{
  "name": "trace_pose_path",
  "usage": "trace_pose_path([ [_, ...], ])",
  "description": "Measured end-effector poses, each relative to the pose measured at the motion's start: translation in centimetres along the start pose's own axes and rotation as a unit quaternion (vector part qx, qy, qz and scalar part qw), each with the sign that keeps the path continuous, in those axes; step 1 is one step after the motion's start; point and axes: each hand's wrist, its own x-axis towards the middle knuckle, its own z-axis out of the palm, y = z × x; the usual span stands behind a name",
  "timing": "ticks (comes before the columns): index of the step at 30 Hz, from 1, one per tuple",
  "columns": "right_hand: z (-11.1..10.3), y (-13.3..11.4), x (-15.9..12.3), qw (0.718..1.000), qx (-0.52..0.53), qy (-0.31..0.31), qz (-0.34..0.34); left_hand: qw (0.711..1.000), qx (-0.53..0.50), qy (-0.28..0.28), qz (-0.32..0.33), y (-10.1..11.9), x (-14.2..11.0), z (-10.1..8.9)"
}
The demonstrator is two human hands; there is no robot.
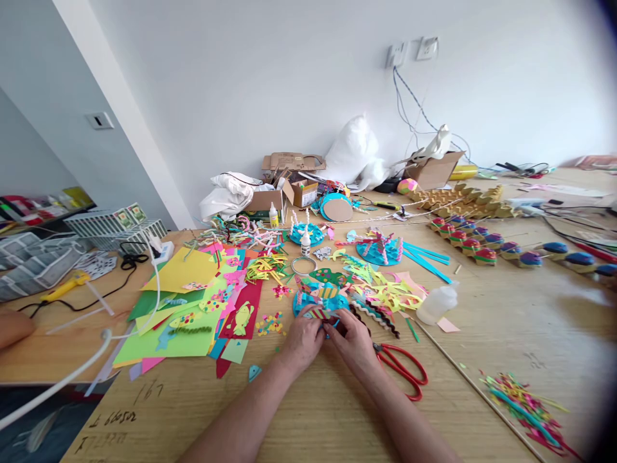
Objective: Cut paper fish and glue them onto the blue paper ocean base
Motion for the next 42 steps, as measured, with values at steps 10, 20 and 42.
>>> trace_pose_path([
  [10, -0.08, -0.05, 0.06, 1.000, -0.003, 0.011, -0.005, 1.000, 0.007, 0.000, 0.006, -0.02, -0.01, 0.03],
  [20, -0.11, -0.10, 0.02, 1.000, 0.000, 0.013, -0.011, 1.000, -0.004, 0.011, 0.013, -0.05, -0.01, 0.07],
  [42, -0.21, -0.09, 0.04, 1.000, 0.014, 0.018, -0.003, 1.000, 0.009, -0.007, -0.001, 0.26, 0.05, -0.15],
])
